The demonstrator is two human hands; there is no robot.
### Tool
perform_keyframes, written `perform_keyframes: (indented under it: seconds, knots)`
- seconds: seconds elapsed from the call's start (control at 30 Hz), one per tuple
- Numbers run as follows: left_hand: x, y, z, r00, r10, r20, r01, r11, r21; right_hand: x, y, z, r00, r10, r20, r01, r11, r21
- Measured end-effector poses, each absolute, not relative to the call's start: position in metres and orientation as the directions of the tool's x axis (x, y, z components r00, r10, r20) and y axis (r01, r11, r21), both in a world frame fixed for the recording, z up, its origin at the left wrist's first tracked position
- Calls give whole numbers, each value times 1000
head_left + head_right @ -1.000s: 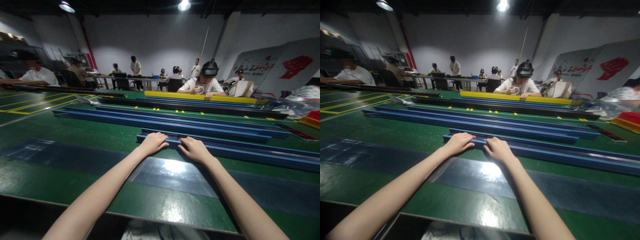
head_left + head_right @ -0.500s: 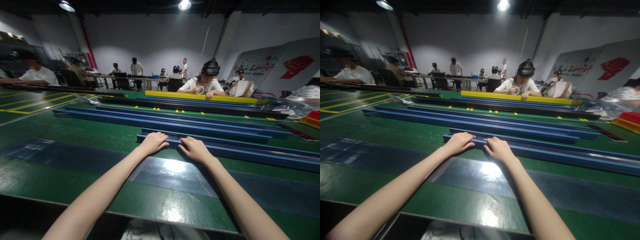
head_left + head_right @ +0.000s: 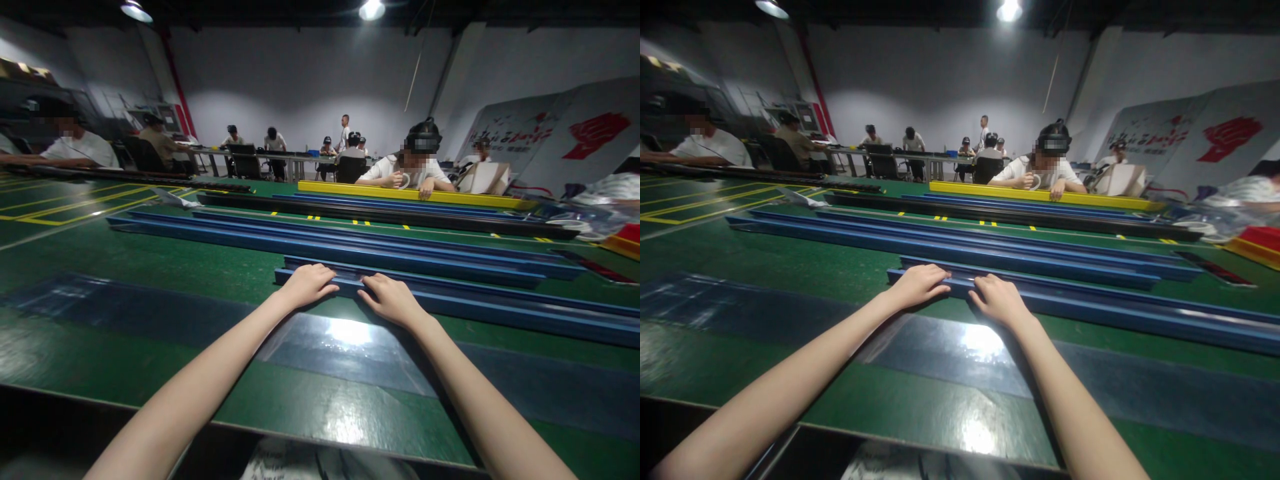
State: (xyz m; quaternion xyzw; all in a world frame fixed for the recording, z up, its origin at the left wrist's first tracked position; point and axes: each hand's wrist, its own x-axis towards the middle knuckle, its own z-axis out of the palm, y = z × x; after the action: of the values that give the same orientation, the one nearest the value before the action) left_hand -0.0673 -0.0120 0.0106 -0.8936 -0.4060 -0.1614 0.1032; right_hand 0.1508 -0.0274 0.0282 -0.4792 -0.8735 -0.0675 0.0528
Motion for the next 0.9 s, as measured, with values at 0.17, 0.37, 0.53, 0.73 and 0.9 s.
perform_keyframes:
  seconds: [0.17, 0.37, 0.53, 0.73, 0.9]
  knots:
    - [-71, -11, 19, 591, 738, 327, 777, -629, 15, 150, -28, 29, -533, 833, 150, 846, 529, 68]
    - [-88, -7, 32, 487, 811, 323, 805, -560, 193, 150, -28, 29, -533, 832, 155, 846, 529, 71]
    - [-100, -3, 38, 465, 847, 258, 805, -526, 274, 150, -28, 29, -544, 823, 165, 839, 540, 69]
    - [-114, -1, 41, 425, 899, 108, 812, -431, 393, 151, -27, 27, -548, 819, 171, 836, 542, 83]
    - [-122, 3, 38, 362, 931, 34, 862, -349, 367, 151, -26, 26, -551, 815, 178, 834, 542, 99]
